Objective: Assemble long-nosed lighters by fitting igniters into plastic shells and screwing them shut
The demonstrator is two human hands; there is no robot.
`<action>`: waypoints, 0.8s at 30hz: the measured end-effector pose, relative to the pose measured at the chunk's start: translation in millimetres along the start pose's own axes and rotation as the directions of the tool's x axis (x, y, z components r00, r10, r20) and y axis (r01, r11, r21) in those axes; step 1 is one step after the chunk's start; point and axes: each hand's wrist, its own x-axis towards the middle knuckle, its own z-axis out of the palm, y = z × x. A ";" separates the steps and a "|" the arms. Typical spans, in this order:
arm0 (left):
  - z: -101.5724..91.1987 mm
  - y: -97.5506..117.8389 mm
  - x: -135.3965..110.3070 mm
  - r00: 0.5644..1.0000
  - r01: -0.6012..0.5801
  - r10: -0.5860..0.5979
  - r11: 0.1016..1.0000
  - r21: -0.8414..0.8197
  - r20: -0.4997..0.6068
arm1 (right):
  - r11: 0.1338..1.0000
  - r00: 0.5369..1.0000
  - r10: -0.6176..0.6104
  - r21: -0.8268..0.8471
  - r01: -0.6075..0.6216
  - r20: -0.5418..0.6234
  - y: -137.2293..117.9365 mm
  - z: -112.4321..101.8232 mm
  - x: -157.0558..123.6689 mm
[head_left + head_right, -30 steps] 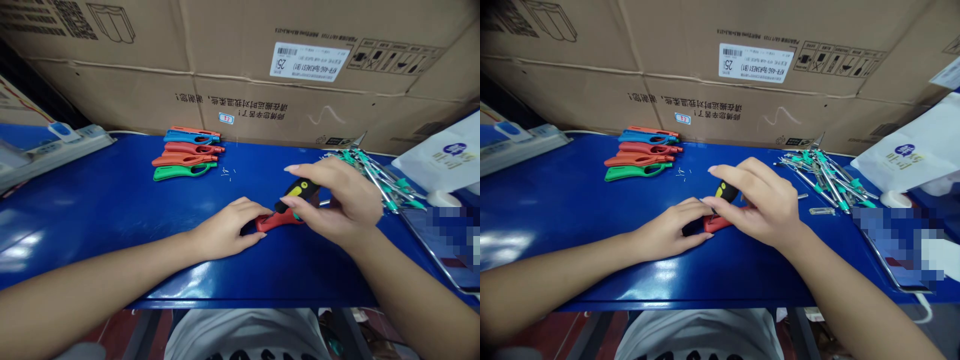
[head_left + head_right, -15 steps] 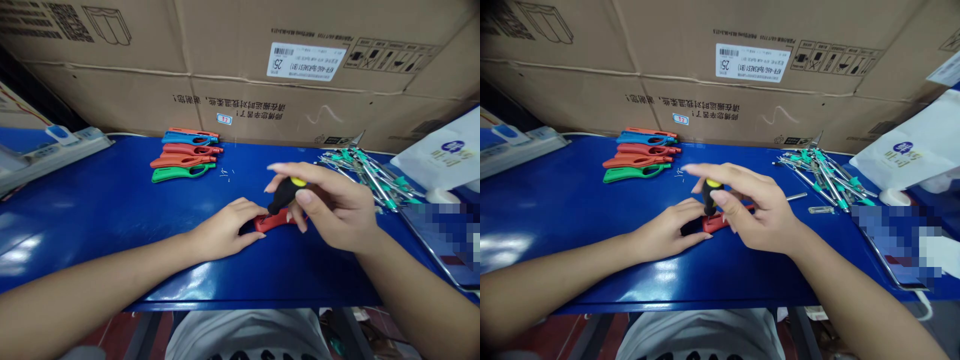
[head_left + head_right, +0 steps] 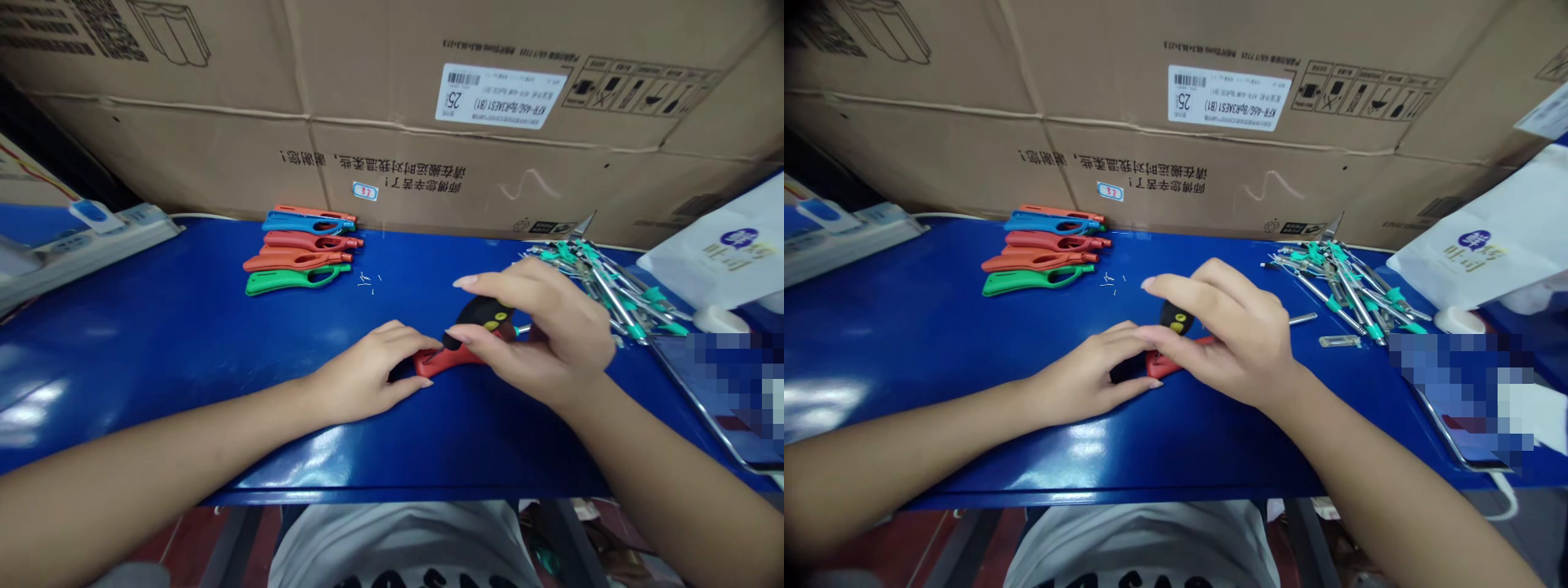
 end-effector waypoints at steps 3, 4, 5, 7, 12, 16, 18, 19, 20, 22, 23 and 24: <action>0.4 -0.2 -0.2 1.000 0.006 -0.006 1.000 -0.011 -0.004 | 0.992 0.990 0.078 0.087 -0.088 0.119 -0.3 -1.6 -0.4; 0.5 -0.3 -0.2 1.000 0.008 -0.008 1.000 -0.009 -0.003 | 0.974 0.976 0.138 0.157 -0.165 0.168 -0.9 -1.5 -1.0; 0.6 -0.3 -0.2 1.000 0.011 -0.011 1.000 -0.002 -0.002 | 0.951 0.962 0.185 0.212 -0.227 0.199 -1.5 -1.1 -1.6; 0.5 0.0 -0.2 1.000 0.018 -0.018 1.000 0.020 0.002 | 0.943 0.963 0.208 0.228 -0.244 0.171 -2.5 0.2 -2.0; -0.9 2.4 0.1 1.000 0.015 -0.015 0.999 0.039 0.012 | 0.993 0.994 0.083 0.077 -0.089 0.076 -3.0 0.8 0.1; -0.2 4.7 -0.1 0.999 0.045 -0.046 0.998 0.039 0.014 | 0.905 0.944 0.244 0.296 -0.304 0.224 -3.2 1.6 -2.9; 1.2 6.2 -0.5 0.998 0.068 -0.068 0.997 0.044 0.003 | 0.908 0.952 0.245 0.300 -0.292 0.185 -3.3 3.1 -4.8; 2.0 7.0 -0.7 0.997 0.073 -0.073 0.996 0.049 0.000 | 0.928 0.959 0.237 0.258 -0.270 0.152 -3.5 4.0 -5.4; 2.9 7.9 -0.9 0.997 0.072 -0.072 0.996 0.053 0.000 | 0.949 0.968 0.221 0.203 -0.242 0.122 -3.9 4.9 -5.6; 4.5 9.5 -1.2 0.998 0.065 -0.064 0.996 0.063 -0.008 | 0.981 0.983 0.161 0.098 -0.169 0.083 -5.6 6.5 -5.2; 5.2 10.1 -1.3 0.998 0.063 -0.062 0.996 0.067 -0.016 | 0.990 0.990 0.122 0.061 -0.126 0.068 -6.7 7.2 -4.7; 5.7 10.7 -1.4 0.998 0.061 -0.059 0.996 0.069 -0.024 | 0.996 0.995 0.080 0.034 -0.082 0.054 -7.9 7.8 -4.2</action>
